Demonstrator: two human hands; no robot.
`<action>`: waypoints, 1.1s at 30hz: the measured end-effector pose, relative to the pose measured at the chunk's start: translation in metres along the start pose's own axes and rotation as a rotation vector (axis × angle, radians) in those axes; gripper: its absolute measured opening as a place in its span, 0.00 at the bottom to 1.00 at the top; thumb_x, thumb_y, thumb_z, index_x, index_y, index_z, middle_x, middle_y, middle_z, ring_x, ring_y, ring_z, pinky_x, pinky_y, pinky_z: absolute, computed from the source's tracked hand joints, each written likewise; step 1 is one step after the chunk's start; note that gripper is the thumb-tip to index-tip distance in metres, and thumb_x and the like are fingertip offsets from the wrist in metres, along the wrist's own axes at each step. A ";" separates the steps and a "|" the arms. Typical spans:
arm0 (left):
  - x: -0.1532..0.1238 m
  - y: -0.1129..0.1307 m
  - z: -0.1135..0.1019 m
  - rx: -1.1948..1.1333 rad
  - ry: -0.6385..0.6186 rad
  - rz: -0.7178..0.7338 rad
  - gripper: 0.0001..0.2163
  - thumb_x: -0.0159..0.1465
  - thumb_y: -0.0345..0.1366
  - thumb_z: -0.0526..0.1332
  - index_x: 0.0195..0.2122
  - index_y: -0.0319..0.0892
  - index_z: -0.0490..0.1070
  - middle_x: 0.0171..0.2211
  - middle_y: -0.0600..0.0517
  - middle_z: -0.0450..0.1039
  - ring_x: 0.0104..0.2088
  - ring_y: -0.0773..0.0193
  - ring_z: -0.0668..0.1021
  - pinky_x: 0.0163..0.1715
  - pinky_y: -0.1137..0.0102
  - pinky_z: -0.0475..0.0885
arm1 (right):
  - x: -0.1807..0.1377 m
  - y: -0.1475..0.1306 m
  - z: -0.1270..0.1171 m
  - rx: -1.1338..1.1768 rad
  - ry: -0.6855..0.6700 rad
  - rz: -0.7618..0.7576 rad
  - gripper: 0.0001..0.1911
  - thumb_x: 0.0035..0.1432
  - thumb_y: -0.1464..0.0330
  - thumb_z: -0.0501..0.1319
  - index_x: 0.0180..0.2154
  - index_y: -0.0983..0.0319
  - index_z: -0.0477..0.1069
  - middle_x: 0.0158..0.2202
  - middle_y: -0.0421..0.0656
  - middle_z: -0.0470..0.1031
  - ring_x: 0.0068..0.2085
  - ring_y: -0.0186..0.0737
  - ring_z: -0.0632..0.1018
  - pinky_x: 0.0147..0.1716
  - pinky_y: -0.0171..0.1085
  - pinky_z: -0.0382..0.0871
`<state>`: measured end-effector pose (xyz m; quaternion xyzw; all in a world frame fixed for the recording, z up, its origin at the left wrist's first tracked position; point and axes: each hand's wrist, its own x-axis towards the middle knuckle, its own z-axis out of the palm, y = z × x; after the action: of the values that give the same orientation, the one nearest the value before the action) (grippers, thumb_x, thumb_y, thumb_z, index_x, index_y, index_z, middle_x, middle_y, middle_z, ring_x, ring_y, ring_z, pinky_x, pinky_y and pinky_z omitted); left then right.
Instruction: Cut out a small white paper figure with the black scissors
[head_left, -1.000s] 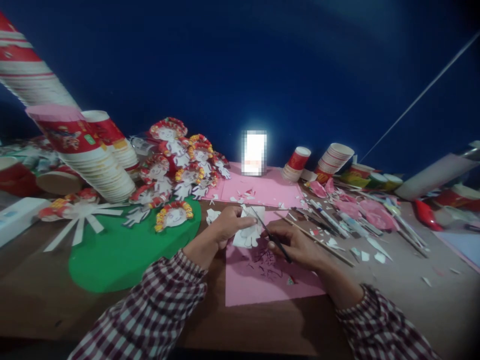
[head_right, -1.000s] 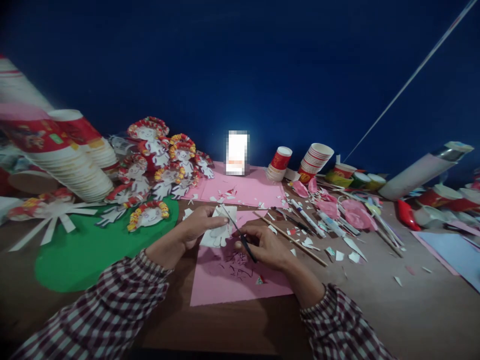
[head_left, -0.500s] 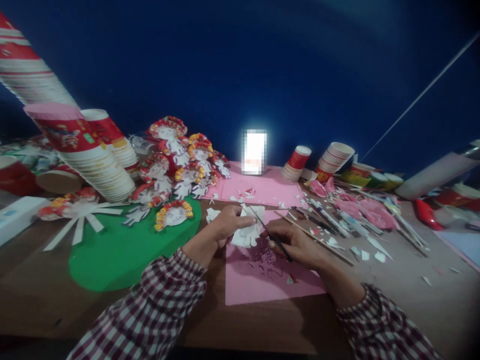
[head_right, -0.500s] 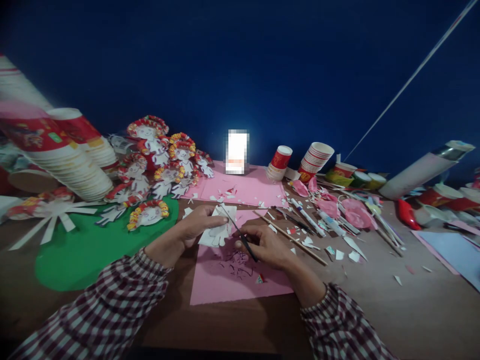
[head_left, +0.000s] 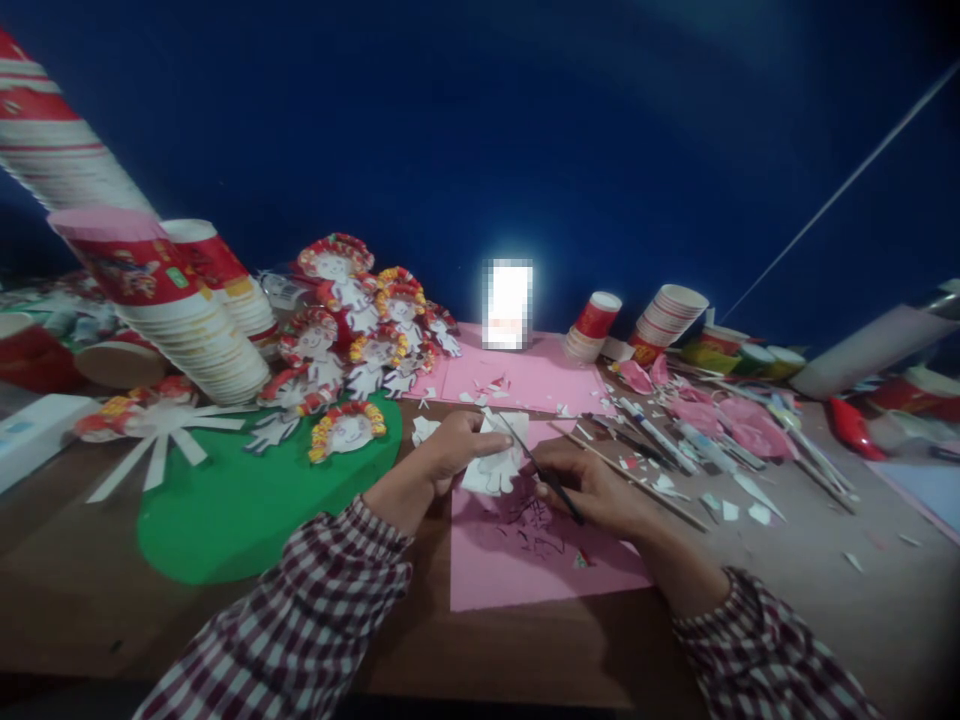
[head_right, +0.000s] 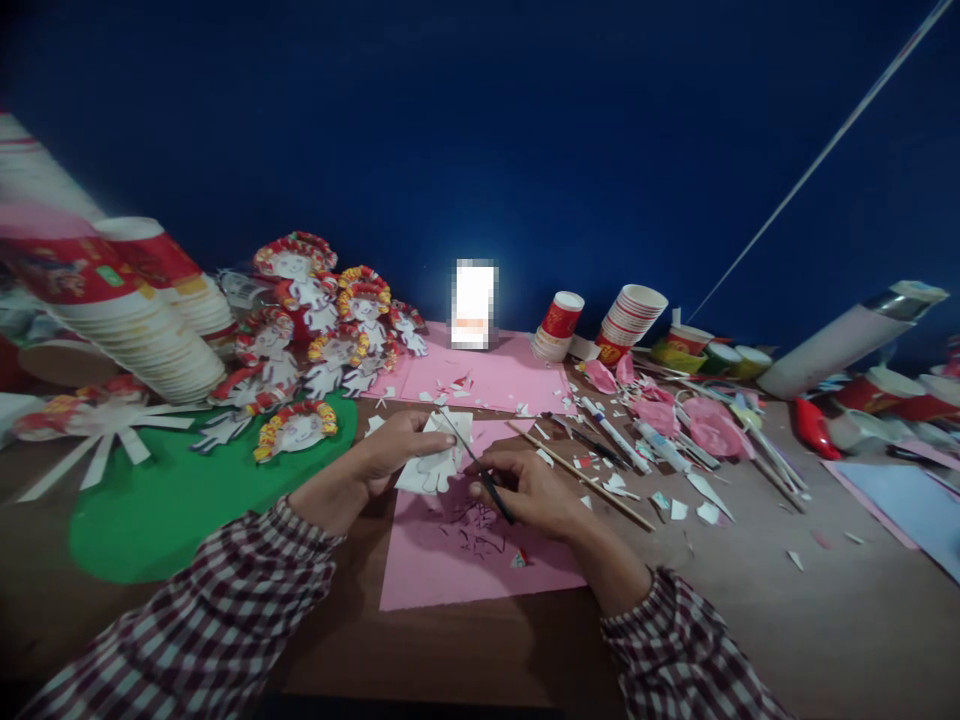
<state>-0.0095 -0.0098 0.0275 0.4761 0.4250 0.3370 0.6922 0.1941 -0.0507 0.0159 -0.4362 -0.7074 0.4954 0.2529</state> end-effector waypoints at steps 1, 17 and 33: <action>0.000 0.000 0.000 -0.005 0.002 -0.001 0.07 0.46 0.33 0.67 0.27 0.36 0.75 0.22 0.51 0.75 0.22 0.66 0.74 0.25 0.72 0.69 | 0.000 0.000 0.000 0.009 -0.005 0.000 0.19 0.54 0.55 0.61 0.38 0.64 0.72 0.24 0.38 0.64 0.24 0.31 0.63 0.22 0.31 0.57; 0.000 -0.004 0.004 -0.033 0.005 -0.049 0.13 0.44 0.35 0.69 0.29 0.34 0.75 0.26 0.47 0.77 0.26 0.62 0.77 0.29 0.69 0.70 | 0.000 -0.005 0.001 0.046 -0.055 -0.007 0.18 0.56 0.55 0.59 0.34 0.65 0.70 0.24 0.38 0.62 0.24 0.30 0.61 0.23 0.31 0.54; 0.002 -0.008 0.006 -0.083 0.009 -0.057 0.13 0.43 0.37 0.70 0.27 0.33 0.75 0.24 0.46 0.76 0.22 0.64 0.75 0.26 0.70 0.70 | 0.002 -0.003 0.003 0.016 -0.016 -0.038 0.18 0.56 0.55 0.59 0.32 0.65 0.70 0.24 0.38 0.64 0.25 0.31 0.63 0.25 0.31 0.57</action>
<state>-0.0032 -0.0126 0.0208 0.4333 0.4272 0.3366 0.7187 0.1895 -0.0511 0.0169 -0.4164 -0.7135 0.4999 0.2601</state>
